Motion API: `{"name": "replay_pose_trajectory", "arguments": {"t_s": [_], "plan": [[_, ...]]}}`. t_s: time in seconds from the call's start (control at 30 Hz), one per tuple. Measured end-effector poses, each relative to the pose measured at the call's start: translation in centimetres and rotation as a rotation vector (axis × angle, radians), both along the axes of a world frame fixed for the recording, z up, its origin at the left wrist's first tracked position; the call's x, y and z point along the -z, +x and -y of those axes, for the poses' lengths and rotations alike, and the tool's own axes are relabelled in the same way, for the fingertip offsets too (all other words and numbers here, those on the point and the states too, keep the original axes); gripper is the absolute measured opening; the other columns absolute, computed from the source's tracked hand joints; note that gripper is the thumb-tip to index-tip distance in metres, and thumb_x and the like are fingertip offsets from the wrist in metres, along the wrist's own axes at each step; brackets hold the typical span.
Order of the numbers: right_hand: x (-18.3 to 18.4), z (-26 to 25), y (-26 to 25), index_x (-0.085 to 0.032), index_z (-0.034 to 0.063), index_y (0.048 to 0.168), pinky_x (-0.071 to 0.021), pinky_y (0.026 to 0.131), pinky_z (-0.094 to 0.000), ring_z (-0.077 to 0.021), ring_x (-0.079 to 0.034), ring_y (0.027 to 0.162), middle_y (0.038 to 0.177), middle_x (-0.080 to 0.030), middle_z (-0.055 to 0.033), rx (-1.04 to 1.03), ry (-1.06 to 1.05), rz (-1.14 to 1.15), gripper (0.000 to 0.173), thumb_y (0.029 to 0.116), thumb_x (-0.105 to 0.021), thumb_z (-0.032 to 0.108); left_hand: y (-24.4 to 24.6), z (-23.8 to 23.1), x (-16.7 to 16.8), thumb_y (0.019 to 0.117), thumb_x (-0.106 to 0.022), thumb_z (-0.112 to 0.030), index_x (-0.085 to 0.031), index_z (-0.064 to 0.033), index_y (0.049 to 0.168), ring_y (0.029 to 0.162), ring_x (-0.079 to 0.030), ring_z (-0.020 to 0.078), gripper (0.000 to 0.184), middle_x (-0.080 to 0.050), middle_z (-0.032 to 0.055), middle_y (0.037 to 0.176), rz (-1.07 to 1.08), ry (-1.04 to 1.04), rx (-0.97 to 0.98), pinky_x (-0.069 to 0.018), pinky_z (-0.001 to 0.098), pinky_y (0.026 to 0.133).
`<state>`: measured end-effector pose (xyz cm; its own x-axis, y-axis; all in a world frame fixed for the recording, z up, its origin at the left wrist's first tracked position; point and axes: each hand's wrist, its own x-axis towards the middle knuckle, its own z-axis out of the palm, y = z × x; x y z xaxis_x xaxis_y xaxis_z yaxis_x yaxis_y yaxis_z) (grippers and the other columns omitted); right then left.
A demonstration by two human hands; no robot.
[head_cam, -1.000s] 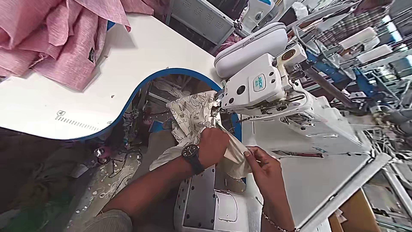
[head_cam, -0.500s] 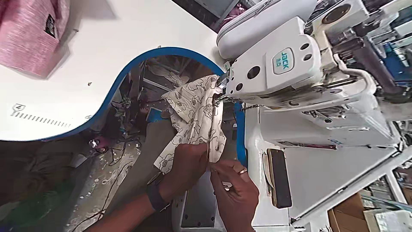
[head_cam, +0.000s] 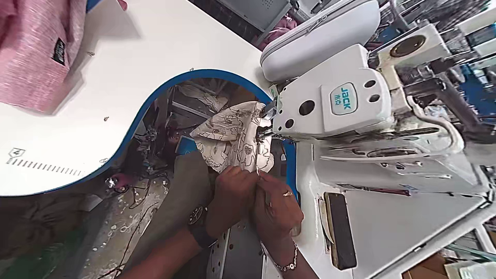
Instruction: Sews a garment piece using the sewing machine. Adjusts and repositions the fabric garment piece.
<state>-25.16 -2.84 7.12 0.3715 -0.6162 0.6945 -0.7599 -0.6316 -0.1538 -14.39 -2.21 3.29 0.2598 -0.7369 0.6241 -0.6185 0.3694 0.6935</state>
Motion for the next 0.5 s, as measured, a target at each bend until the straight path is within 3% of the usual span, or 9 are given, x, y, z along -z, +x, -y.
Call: {"name": "replay_pose_trajectory", "arguments": {"t_s": [0.07, 0.13, 0.2, 0.33, 0.4, 0.43, 0.5], "plan": [[-0.1, 0.7, 0.3, -0.074, 0.0026, 0.081, -0.0560, 0.084, -0.0206, -0.0174, -0.075, 0.091, 0.093, -0.078, -0.0138, 0.052, 0.007, -0.001, 0.016, 0.0909, -0.062, 0.006, -0.1, 1.1, -0.2, 0.0893, -0.060, -0.007, -0.072, -0.0068, 0.076, 0.061, -0.059, 0.0223, 0.018, -0.061, 0.0054, 0.063, 0.049, 0.006, -0.040, -0.0455, 0.0343, 0.061], [-0.1, 1.0, 0.6, -0.074, 0.0013, 0.083, -0.0558, 0.086, -0.0237, -0.0205, -0.076, 0.095, 0.097, -0.079, -0.0142, 0.115, 0.058, -0.008, 0.021, 0.0932, -0.057, 0.008, -0.2, 1.8, -0.5, 0.0884, -0.064, -0.007, -0.077, -0.0084, 0.081, 0.082, -0.067, 0.0274, 0.014, -0.071, 0.0096, 0.085, 0.051, 0.050, -0.038, -0.0534, 0.0366, 0.070], [0.0, 1.3, 0.7, -0.073, -0.0008, 0.089, -0.0561, 0.090, -0.0291, -0.0250, -0.075, 0.102, 0.104, -0.078, -0.0161, 0.136, 0.125, 0.001, 0.024, 0.0950, -0.052, 0.009, -0.4, 2.2, -0.8, 0.0894, -0.065, -0.005, -0.077, -0.0057, 0.086, 0.093, -0.071, 0.0296, 0.013, -0.074, 0.0137, 0.101, 0.032, 0.073, -0.002, -0.0586, 0.0360, 0.075], [0.4, 0.9, 0.5, -0.074, -0.0027, 0.096, -0.0530, 0.097, -0.0416, -0.0344, -0.071, 0.111, 0.113, -0.075, -0.0206, 0.081, 0.137, -0.024, 0.027, 0.0960, -0.050, 0.010, 1.8, 1.5, -0.9, 0.0952, -0.058, -0.004, -0.078, 0.0005, 0.100, 0.102, -0.072, 0.0304, 0.020, -0.074, 0.0165, 0.111, -0.059, 0.134, 0.191, -0.0584, 0.0400, 0.088], [0.1, -0.2, 0.3, -0.072, -0.0019, 0.097, -0.0530, 0.099, -0.0400, -0.0322, -0.070, 0.112, 0.115, -0.074, -0.0210, -0.097, 0.135, -0.042, 0.023, 0.0965, -0.052, 0.010, 5.3, 2.4, -1.6, 0.0920, -0.065, -0.003, -0.077, -0.0008, 0.109, 0.107, -0.070, 0.0281, 0.021, -0.075, 0.0145, 0.111, -0.171, 0.197, 0.259, -0.0557, 0.0438, 0.094], [0.2, -0.6, 0.3, -0.069, 0.0018, 0.098, -0.0537, 0.098, -0.0345, -0.0262, -0.070, 0.110, 0.113, -0.074, -0.0176, -0.205, 0.161, -0.052, 0.020, 0.0984, -0.052, 0.012, 6.9, 3.9, -1.7, 0.0869, -0.071, -0.001, -0.072, -0.0008, 0.121, 0.116, -0.066, 0.0308, 0.034, -0.071, 0.0168, 0.120, -0.163, 0.228, 0.255, -0.0523, 0.0473, 0.099], [1.1, -1.1, 0.0, -0.073, 0.0054, 0.094, -0.0547, 0.094, -0.0284, -0.0182, -0.074, 0.093, 0.093, -0.078, -0.0093, -0.365, 0.190, -0.084, 0.022, 0.0949, -0.052, 0.012, 7.4, 8.2, 0.6, 0.0785, -0.084, -0.005, -0.044, -0.0006, 0.152, 0.142, -0.044, 0.0391, 0.083, -0.047, 0.0239, 0.152, -0.051, 0.422, 0.315, -0.0385, 0.0551, 0.115]]}}
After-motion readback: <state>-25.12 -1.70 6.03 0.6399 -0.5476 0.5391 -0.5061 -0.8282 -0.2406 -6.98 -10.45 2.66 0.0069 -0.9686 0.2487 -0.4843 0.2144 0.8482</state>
